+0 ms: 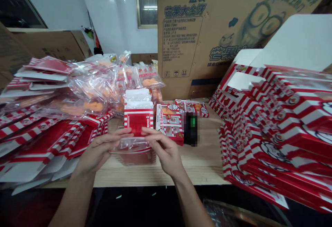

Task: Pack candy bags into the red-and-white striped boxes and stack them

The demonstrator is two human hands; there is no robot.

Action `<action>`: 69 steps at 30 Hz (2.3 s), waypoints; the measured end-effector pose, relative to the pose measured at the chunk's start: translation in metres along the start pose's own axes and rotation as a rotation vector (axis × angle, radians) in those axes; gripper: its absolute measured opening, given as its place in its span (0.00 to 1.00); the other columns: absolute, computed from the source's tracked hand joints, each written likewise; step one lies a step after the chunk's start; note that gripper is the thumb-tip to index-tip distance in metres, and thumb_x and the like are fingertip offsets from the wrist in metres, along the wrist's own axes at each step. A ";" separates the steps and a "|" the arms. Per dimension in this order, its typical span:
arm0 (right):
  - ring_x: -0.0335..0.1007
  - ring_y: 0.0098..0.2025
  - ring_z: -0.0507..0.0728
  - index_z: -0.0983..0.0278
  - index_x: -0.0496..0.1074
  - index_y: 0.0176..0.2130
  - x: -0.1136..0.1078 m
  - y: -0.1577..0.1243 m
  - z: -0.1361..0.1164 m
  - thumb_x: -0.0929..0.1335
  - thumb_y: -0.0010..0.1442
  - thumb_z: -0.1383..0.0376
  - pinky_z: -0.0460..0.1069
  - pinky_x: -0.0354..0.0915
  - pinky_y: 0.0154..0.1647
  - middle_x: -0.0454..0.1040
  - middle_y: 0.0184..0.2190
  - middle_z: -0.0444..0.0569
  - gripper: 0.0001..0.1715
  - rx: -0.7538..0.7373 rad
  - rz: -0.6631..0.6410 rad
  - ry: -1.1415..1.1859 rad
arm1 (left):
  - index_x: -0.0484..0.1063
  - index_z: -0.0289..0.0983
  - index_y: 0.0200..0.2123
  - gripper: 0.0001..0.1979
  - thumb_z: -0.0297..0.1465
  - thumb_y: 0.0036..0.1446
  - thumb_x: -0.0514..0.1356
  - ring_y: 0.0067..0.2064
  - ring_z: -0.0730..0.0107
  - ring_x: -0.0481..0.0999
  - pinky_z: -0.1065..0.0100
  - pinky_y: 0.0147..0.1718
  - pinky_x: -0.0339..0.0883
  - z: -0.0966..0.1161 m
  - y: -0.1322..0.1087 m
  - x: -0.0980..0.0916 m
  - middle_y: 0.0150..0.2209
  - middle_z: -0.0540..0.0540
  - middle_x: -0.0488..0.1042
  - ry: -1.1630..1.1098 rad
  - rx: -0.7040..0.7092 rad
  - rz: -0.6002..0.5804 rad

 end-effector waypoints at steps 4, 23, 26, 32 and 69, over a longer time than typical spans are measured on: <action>0.68 0.49 0.57 0.61 0.69 0.27 0.003 0.005 -0.006 0.71 0.53 0.63 0.54 0.63 0.50 0.70 0.49 0.48 0.06 -0.029 0.000 -0.072 | 0.76 0.40 0.20 0.12 0.22 0.48 0.56 0.47 0.58 0.75 0.52 0.47 0.67 0.004 0.003 -0.004 0.45 0.45 0.76 0.028 0.159 0.058; 0.70 0.48 0.55 0.56 0.76 0.41 0.018 0.008 -0.016 0.69 0.56 0.63 0.52 0.65 0.50 0.75 0.45 0.48 0.10 -0.052 -0.280 -0.136 | 0.73 0.40 0.31 0.03 0.31 0.56 0.60 0.47 0.64 0.75 0.63 0.46 0.67 0.013 -0.013 -0.010 0.44 0.44 0.76 0.333 0.249 -0.118; 0.68 0.51 0.53 0.56 0.74 0.44 0.023 0.008 -0.018 0.64 0.61 0.65 0.50 0.63 0.52 0.73 0.48 0.48 0.12 -0.014 -0.389 -0.172 | 0.72 0.39 0.29 0.04 0.33 0.53 0.62 0.45 0.64 0.75 0.64 0.43 0.67 0.009 -0.013 -0.009 0.45 0.44 0.76 0.344 0.214 -0.093; 0.70 0.48 0.53 0.59 0.73 0.39 0.014 0.010 -0.011 0.64 0.61 0.65 0.50 0.64 0.51 0.74 0.46 0.48 0.08 0.011 -0.201 -0.196 | 0.66 0.39 0.29 0.07 0.27 0.51 0.63 0.44 0.69 0.75 0.70 0.40 0.67 0.000 -0.009 -0.008 0.43 0.48 0.76 0.326 0.248 0.094; 0.70 0.26 0.56 0.63 0.72 0.27 -0.207 -0.048 0.108 0.66 0.43 0.48 0.50 0.67 0.26 0.74 0.25 0.48 0.22 0.396 0.722 -0.385 | 0.67 0.39 0.31 0.02 0.28 0.56 0.57 0.40 0.70 0.75 0.71 0.38 0.68 -0.002 -0.021 0.028 0.38 0.46 0.75 0.477 0.403 0.241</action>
Point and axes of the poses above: each hand's wrist, its own y-axis towards the middle knuckle, its own x-axis out of the palm, z = x × y, the point moved 10 cm from there along y, towards the middle knuckle
